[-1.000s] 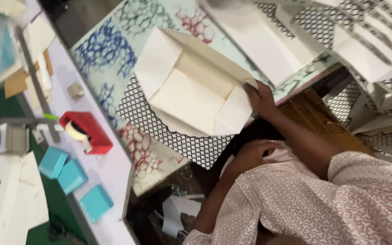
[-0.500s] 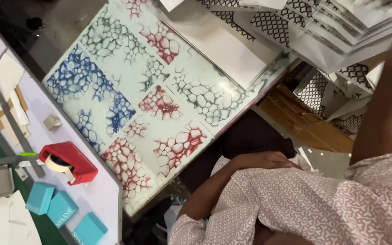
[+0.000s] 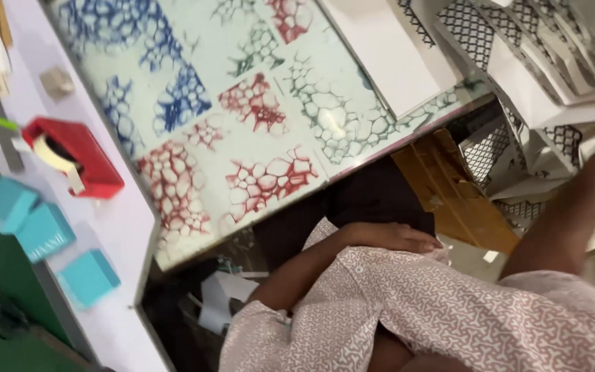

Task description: Folding and shaping paper bags at a workstation.

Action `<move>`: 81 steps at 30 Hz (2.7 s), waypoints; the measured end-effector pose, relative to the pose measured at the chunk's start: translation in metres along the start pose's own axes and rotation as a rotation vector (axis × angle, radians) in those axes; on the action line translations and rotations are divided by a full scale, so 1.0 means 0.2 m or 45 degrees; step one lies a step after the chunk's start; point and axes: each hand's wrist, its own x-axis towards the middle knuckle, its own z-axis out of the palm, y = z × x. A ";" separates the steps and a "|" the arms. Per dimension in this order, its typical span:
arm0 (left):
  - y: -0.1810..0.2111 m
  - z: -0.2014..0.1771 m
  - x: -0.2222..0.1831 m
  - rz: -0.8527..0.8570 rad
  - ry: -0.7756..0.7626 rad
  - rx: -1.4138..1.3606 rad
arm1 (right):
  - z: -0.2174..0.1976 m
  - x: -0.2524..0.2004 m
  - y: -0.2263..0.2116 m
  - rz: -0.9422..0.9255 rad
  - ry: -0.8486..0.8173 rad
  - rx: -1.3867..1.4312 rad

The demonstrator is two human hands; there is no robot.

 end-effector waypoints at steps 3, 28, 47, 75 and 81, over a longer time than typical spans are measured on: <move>-0.03 0.05 0.04 -0.099 -0.084 0.390 | 0.40 -0.02 -0.19 -0.044 -0.183 -0.165; -0.20 -0.11 -0.25 0.267 0.655 -0.413 | 1.00 -0.05 -0.16 -0.396 -0.546 -0.561; 0.12 -0.09 -1.08 0.340 2.047 -0.605 | 1.01 -0.63 -1.07 -0.386 -1.170 0.189; 0.53 -1.10 -1.15 -0.477 2.231 1.580 | 1.30 -0.55 -0.49 -0.292 -0.258 -0.368; 1.13 -0.79 -1.61 -0.284 2.332 1.878 | 1.29 -0.46 -1.01 -0.365 -0.517 0.274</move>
